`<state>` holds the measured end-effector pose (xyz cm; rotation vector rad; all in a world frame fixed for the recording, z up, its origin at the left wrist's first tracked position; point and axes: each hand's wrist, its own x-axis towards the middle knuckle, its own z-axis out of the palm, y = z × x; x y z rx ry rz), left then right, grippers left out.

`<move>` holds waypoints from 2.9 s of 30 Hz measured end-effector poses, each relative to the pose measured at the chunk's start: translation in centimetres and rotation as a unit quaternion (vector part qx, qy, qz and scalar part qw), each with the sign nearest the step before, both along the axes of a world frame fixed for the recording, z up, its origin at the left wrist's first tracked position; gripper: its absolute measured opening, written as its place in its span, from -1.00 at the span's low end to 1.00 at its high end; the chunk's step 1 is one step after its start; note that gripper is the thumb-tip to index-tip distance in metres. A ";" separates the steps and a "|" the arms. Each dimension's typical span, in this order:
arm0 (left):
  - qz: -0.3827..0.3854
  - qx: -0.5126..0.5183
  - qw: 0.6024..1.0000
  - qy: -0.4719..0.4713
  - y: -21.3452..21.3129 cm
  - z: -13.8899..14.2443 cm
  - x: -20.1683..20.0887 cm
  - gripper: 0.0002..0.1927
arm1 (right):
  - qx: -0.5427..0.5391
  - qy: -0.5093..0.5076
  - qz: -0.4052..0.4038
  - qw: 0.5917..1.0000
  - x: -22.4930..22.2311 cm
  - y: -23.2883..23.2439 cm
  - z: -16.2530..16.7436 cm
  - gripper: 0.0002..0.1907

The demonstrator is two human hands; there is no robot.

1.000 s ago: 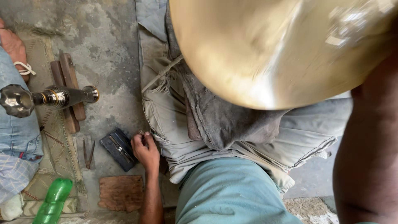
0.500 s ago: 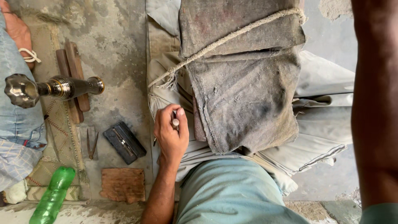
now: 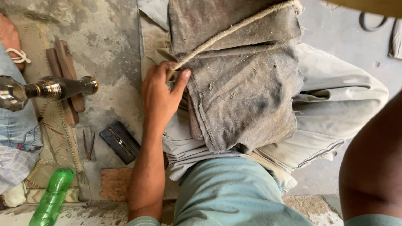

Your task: The person holds a brass plate on their lap and uses a chisel and wooden mallet to engrave a leaf design. They repeatedly position the chisel along the design lines and strike it with the mallet to deepen the pattern.

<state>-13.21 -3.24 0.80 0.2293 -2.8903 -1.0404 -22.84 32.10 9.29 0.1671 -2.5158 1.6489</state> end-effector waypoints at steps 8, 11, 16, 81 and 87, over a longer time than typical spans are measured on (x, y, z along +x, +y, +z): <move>-0.254 0.125 0.958 -0.036 6.4 5.2 6.7 -0.77 | -0.049 0.025 -0.119 0.991 3.9 -1.2 -2.7 -0.70; -0.305 0.158 0.939 -0.037 8.4 7.3 9.3 -0.78 | -0.059 0.066 -0.178 0.980 4.0 -4.6 -6.0 -0.69; -0.265 0.169 0.949 0.017 7.7 8.0 11.1 -0.76 | -0.014 -0.006 -0.101 0.995 7.9 -5.3 -8.5 -0.66; -0.080 0.228 0.956 -0.165 0.9 0.5 15.2 -0.59 | 0.036 -0.030 -0.145 0.988 14.6 -3.6 -11.4 -0.63; -0.085 0.194 0.964 -0.162 -0.2 1.6 14.6 -0.62 | 0.013 -0.051 -0.127 0.991 16.2 -4.0 -11.9 -0.65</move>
